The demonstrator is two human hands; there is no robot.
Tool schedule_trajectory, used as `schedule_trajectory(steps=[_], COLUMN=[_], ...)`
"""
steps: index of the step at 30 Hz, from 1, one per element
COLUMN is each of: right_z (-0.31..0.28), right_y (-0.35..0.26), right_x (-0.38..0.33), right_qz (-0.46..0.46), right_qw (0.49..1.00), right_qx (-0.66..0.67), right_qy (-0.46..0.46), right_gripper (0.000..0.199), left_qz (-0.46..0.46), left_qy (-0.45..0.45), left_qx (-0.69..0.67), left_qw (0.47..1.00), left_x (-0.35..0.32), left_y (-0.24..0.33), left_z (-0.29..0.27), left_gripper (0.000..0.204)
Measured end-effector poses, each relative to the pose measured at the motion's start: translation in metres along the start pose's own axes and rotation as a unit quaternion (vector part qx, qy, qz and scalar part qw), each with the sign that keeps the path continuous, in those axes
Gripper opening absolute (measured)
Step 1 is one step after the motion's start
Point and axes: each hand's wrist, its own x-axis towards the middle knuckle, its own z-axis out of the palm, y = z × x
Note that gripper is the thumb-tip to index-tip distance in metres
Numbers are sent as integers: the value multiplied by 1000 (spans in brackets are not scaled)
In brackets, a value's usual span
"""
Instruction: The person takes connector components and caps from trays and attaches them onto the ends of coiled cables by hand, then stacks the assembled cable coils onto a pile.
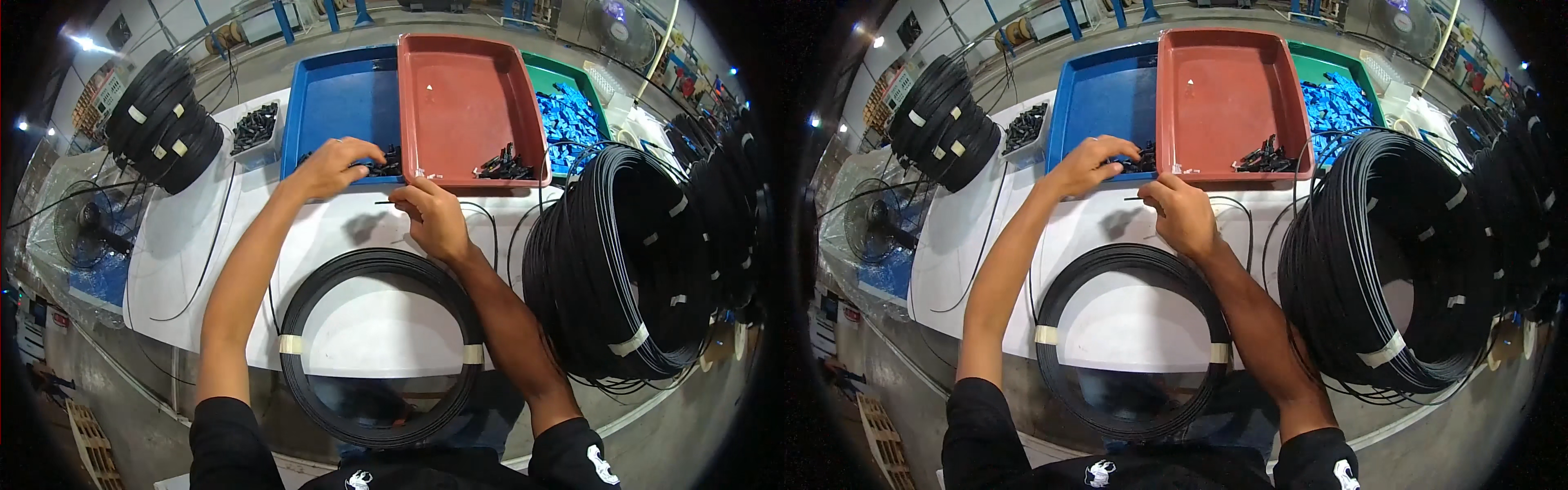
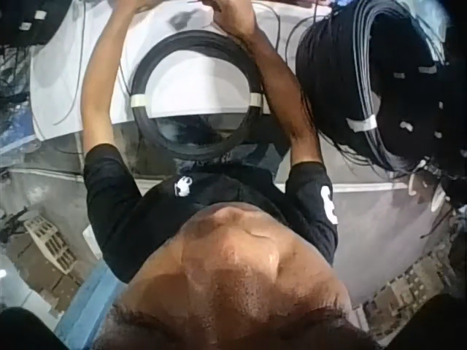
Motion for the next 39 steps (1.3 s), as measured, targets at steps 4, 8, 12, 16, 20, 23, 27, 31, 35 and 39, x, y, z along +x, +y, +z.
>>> schedule_trajectory(steps=[4, 8, 12, 16, 20, 23, 27, 31, 35, 39], right_z=[-4, -3, -3, -6, -5, -8, -7, -6, -9, -8], right_y=[-1, -2, -5, -7, -15, -16, -15, -14, -16, -12], right_x=[-1, -1, -1, -1, 0, 0, 0, 2, 1, -1], right_qz=[14, -4, -2, 4, 35, 28, 18, 20, 29, 18], right_qw=[1000, 1000, 1000, 1000, 999, 999, 999, 999, 998, 999], right_qx=[-10, -5, -19, -21, -13, -14, -24, -18, -25, -17], right_qy=[-22, -5, -18, -18, -32, -44, -35, -27, -46, -36], right_gripper=[20, 19, 20, 20, 30, 34, 35, 34, 35, 36], left_qz=[-113, -46, -22, -62, 9, 29, 41, 78, 81, 59], left_qy=[-94, -109, -77, -77, 12, -24, -100, -142, -156, -152], left_qx=[-204, -20, 3, 74, 117, 59, 26, 5, 0, 1], left_qw=[968, 993, 997, 992, 993, 998, 994, 987, 985, 987], left_x=[10, 0, -16, -23, -12, 14, 39, 45, 45, 41], left_y=[2, -18, -41, -61, -47, -29, -28, -36, -33, -42], left_z=[5, -10, -26, -42, -36, -18, -8, -8, -5, -15], left_gripper=[29, 27, 14, 24, 27, 22, 17, 15, 14, 13])
